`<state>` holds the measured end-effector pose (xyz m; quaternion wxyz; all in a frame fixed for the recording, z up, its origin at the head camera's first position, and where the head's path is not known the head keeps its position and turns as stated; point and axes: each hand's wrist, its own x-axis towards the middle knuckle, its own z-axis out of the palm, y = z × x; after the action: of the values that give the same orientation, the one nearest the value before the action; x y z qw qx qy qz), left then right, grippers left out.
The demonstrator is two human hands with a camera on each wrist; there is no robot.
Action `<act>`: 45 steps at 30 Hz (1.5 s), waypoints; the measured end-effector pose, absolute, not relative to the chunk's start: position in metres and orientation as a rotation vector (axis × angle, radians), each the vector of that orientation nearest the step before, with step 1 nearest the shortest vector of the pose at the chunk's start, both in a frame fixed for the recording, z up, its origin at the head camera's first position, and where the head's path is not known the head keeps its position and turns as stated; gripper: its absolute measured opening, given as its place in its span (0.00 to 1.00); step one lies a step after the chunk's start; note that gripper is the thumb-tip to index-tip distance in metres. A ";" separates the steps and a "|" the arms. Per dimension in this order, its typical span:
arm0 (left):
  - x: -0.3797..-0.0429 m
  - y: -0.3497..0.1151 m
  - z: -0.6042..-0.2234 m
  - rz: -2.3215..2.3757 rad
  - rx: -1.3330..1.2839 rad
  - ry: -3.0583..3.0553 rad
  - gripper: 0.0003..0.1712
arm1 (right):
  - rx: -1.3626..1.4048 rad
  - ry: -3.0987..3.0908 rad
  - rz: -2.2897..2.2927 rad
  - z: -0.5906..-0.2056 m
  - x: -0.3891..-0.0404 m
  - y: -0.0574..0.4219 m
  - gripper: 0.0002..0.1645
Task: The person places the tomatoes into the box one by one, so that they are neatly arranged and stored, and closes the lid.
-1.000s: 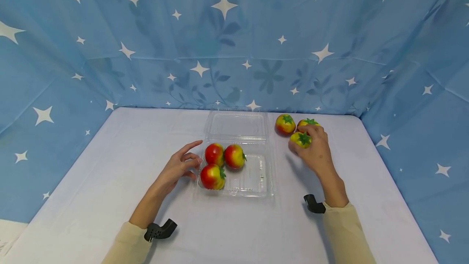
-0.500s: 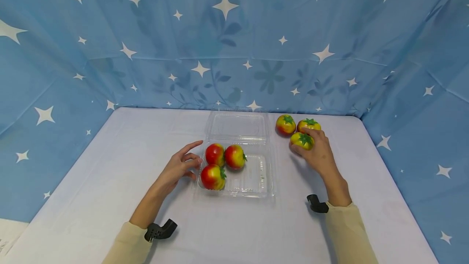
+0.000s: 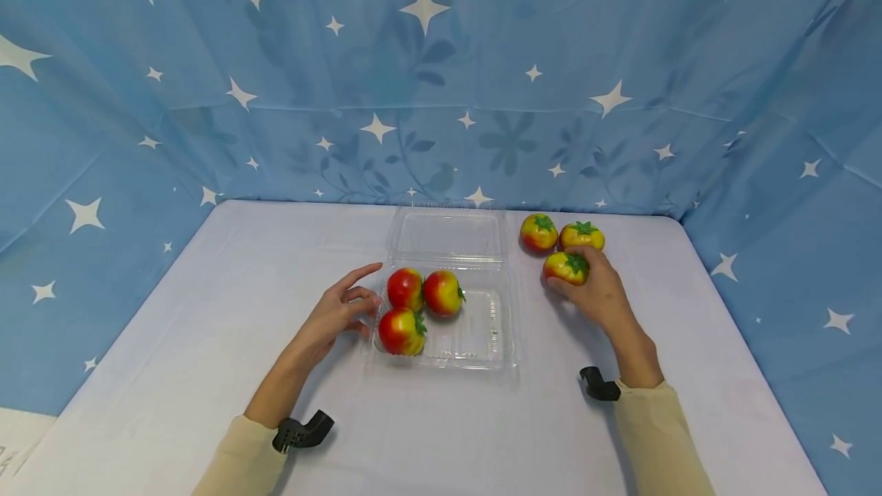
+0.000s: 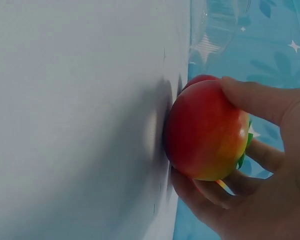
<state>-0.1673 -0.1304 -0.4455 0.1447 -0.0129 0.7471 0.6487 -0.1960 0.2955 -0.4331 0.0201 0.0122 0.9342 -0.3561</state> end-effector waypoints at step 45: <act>-0.168 -0.130 -0.445 1.902 -0.048 2.130 0.36 | -0.277 2.862 -1.407 -0.403 -0.169 0.250 0.39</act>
<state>-0.1682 -0.1299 -0.4451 0.1426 -0.0165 0.7382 0.6592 -0.1686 0.2504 -0.4027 -0.0299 -0.0866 0.8936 -0.4394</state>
